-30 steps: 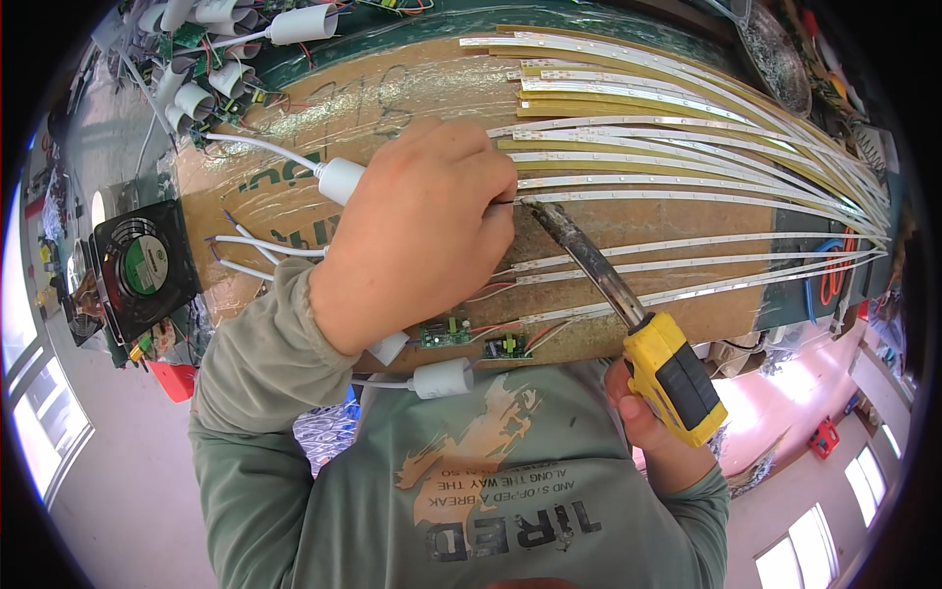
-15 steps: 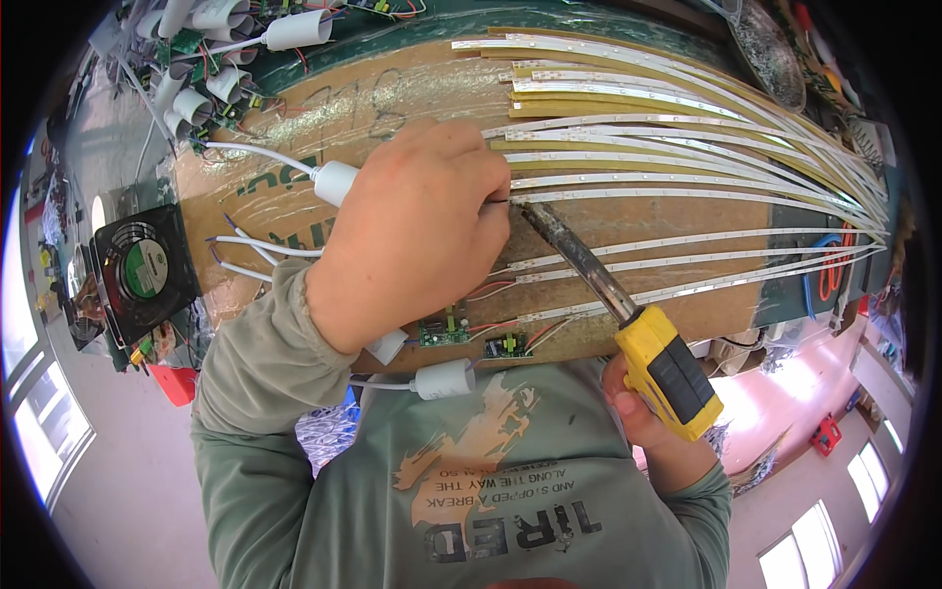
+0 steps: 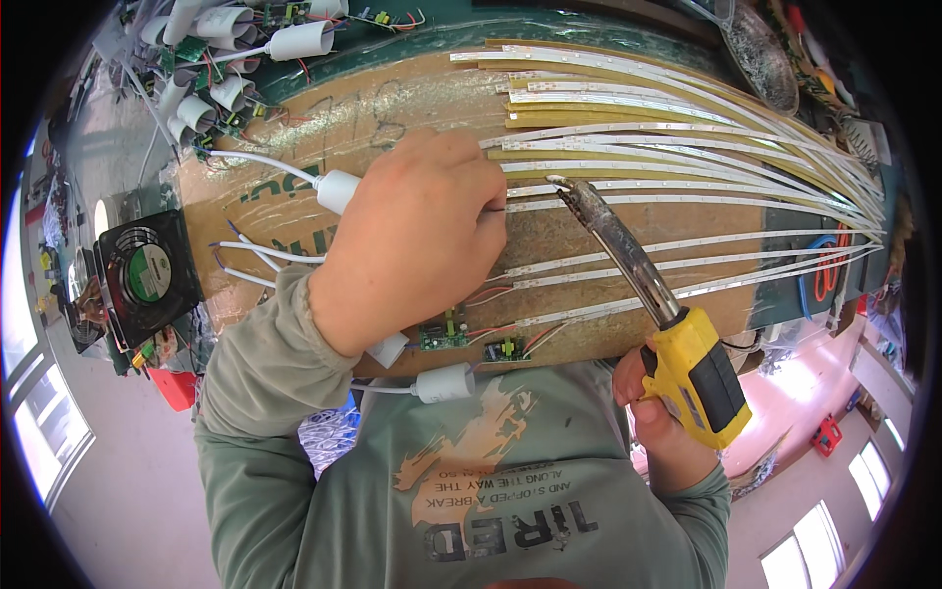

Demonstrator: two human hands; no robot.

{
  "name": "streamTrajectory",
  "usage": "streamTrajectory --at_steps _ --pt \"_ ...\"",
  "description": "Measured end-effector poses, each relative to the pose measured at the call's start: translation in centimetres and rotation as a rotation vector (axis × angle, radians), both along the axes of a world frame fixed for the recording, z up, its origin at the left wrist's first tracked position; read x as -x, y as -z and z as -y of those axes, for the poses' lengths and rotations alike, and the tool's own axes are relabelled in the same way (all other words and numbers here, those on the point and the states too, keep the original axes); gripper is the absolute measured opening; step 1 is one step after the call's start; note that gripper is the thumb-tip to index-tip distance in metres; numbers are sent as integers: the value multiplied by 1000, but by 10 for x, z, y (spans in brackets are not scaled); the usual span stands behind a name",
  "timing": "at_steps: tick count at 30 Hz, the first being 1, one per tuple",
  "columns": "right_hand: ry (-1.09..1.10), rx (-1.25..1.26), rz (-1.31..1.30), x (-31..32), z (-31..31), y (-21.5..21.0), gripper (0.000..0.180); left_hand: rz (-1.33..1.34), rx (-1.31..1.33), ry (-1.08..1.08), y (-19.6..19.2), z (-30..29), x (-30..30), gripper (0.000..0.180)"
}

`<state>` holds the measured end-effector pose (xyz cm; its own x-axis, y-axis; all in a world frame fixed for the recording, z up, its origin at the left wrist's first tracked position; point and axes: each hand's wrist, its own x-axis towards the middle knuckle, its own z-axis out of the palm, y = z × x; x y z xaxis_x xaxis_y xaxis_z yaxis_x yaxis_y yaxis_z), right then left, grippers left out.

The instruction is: The person solders wires and electrical components to LED light strips and PCBs using a soldering iron.

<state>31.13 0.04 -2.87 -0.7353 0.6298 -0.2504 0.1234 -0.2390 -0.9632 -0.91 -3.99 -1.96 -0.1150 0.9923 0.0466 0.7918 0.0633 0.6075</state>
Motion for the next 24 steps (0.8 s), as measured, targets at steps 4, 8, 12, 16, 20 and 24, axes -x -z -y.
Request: streamTrajectory --at_steps 4,8,12,16,20,24 --pt "37 24 -29 5 0 -2 28 3 4 0 0 0 0 6" --pt "46 -50 -11 8 -3 -5 29 5 4 8 1 0 0 6" --pt "47 -25 -5 1 -3 0 30 -6 -7 2 1 1 0 7" --pt "40 -78 4 -2 -2 2 27 -8 -4 3 0 1 0 7" --pt "52 -85 10 -4 1 3 26 -9 5 12 1 1 0 7" --pt "-56 -147 66 -17 -3 10 26 -10 -4 12 1 1 0 8"
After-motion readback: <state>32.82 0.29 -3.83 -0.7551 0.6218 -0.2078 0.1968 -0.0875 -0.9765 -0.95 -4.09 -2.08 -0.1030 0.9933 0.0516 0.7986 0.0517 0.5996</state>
